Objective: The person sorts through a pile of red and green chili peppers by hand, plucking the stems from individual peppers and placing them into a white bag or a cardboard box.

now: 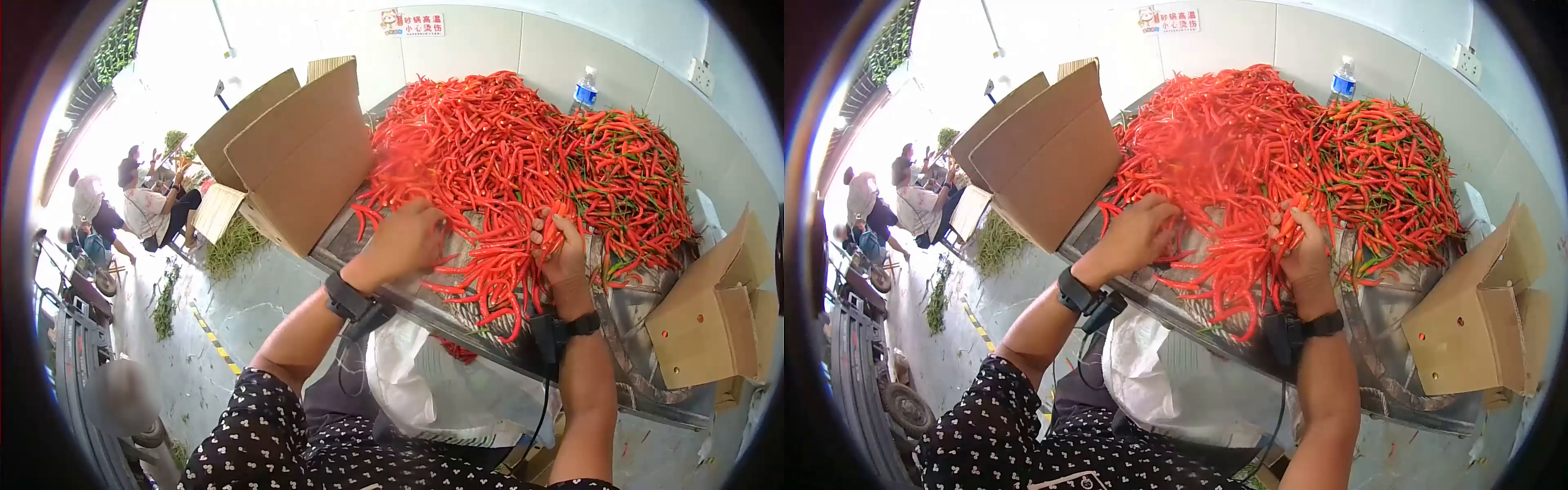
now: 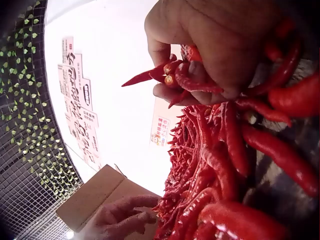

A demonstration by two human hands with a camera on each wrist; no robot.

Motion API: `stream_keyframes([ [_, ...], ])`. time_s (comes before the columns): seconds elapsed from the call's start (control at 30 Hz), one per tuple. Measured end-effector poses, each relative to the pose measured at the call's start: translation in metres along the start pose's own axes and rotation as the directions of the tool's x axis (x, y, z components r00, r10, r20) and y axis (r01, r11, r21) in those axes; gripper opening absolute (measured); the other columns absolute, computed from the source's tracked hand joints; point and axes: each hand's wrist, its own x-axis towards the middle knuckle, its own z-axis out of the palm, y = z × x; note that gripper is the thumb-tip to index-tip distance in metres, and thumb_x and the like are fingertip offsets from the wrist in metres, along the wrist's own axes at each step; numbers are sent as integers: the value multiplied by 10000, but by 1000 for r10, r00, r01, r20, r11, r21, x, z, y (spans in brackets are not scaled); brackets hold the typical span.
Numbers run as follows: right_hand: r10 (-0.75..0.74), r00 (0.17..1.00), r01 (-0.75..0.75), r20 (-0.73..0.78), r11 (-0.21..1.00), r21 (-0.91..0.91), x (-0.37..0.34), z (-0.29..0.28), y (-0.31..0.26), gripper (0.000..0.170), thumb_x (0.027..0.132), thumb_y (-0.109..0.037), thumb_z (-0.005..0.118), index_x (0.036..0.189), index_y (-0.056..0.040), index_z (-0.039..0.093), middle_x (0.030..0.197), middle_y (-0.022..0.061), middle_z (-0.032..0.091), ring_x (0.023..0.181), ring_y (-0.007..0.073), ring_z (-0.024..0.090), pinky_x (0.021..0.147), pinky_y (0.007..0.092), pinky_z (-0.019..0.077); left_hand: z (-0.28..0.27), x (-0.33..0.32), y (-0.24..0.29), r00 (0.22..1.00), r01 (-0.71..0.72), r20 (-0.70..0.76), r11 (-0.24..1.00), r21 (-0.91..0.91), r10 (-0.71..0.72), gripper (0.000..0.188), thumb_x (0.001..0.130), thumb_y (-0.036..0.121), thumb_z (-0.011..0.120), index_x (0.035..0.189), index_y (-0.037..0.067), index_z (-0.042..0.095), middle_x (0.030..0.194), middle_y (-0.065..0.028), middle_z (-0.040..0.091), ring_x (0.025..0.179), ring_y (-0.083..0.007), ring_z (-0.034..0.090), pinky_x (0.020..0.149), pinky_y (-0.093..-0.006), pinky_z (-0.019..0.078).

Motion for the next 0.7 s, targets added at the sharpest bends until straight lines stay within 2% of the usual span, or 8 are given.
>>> stream_keyframes([
  [0.07,8,1000,-8,13,1000,-5,1,-1,-1,193,882,-222,458,1023,-100,508,822,38,528,648,140,537,439,238,433,0,0,-3,996,84,4,993,82,-84,366,777,182,605,1107,35,543,1049,-157,526,964,-324,541,804,-384,447],
  [0.17,-17,1000,17,-17,999,45,-2,7,-2,171,849,-188,509,975,-72,511,774,66,536,615,161,518,500,246,410,3,-10,9,996,-8,89,1000,-4,8,505,745,274,664,1168,52,502,1051,-173,517,956,-336,540,787,-390,453],
  [0.27,-17,1000,18,-16,999,44,-5,11,-4,171,849,-183,505,981,-74,508,763,61,527,611,158,509,498,246,400,16,-17,31,978,-103,185,994,32,95,886,649,400,741,1331,62,289,1085,-198,488,944,-369,543,757,-424,463],
  [0.4,-22,1000,23,-21,999,38,-8,17,-8,166,848,-172,503,985,-77,506,758,53,517,614,158,507,504,242,396,37,-5,44,970,-146,208,987,68,130,862,650,373,743,1308,36,299,1066,-201,487,936,-382,541,738,-436,465],
  [0.5,-19,999,18,37,999,33,-11,20,-10,175,850,-162,494,996,-67,502,758,57,513,629,159,506,517,250,406,58,16,50,959,-88,264,995,-49,98,778,660,338,739,1255,17,355,1050,-213,484,929,-394,538,730,-441,465],
  [0.57,-48,997,46,52,998,34,-8,16,-10,197,854,-163,482,1017,-52,488,774,61,513,644,159,501,530,256,418,75,31,52,962,-117,239,990,-80,133,635,701,287,703,1184,-5,411,1042,-222,481,907,-402,537,717,-448,463],
  [0.6,-137,990,137,18,990,31,-4,11,-6,218,854,-162,474,1033,-37,470,787,70,509,653,160,497,537,257,428,77,38,57,965,-111,231,991,-77,126,635,701,287,703,1184,-5,411,1042,-222,481,907,-402,537,717,-448,463],
  [0.7,-80,994,76,80,996,48,-8,14,-12,223,849,-158,475,1044,-51,463,798,70,507,642,164,496,538,255,429,75,51,62,959,-49,272,993,-108,77,548,733,241,659,1157,-18,427,1044,-225,483,896,-407,537,736,-445,457],
])
